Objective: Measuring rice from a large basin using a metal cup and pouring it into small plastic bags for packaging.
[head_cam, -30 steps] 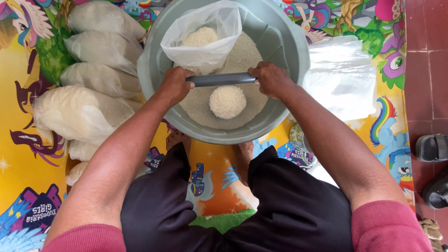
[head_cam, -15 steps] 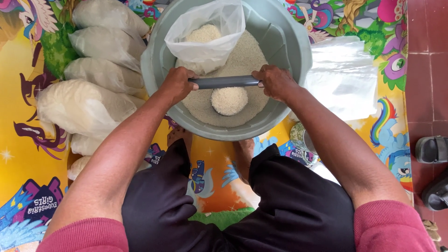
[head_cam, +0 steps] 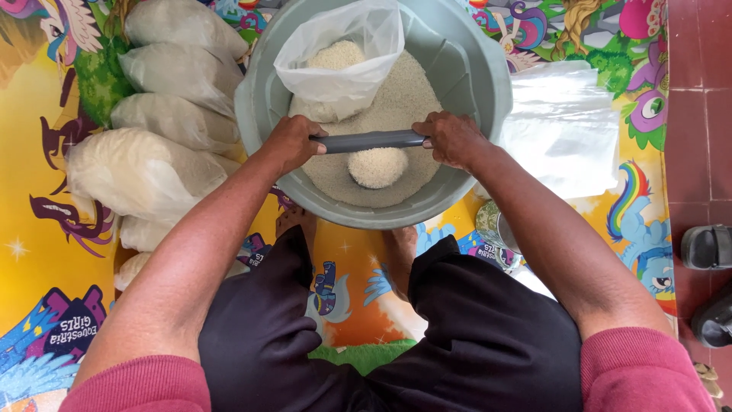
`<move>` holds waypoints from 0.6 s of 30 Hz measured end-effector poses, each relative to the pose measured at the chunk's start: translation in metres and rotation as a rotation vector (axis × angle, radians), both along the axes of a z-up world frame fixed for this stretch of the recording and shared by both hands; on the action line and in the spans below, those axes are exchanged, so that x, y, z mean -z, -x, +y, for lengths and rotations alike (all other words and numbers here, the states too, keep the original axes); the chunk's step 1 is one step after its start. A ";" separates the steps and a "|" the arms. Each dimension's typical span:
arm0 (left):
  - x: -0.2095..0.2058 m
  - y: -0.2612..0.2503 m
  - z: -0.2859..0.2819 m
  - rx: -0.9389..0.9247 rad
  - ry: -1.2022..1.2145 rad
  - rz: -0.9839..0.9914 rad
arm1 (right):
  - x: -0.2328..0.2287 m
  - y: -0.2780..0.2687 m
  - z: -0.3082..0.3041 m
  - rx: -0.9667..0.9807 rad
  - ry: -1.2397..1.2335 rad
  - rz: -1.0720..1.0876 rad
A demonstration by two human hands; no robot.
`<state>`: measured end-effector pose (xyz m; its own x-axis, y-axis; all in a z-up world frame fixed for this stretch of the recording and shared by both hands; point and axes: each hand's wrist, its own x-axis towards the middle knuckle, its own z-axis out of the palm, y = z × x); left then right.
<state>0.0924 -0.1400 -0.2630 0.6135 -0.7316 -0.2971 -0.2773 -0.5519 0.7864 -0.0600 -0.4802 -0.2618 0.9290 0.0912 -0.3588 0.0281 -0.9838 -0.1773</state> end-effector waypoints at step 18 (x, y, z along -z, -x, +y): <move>0.007 0.003 0.004 0.031 -0.104 0.015 | 0.009 0.010 -0.003 -0.013 -0.072 0.013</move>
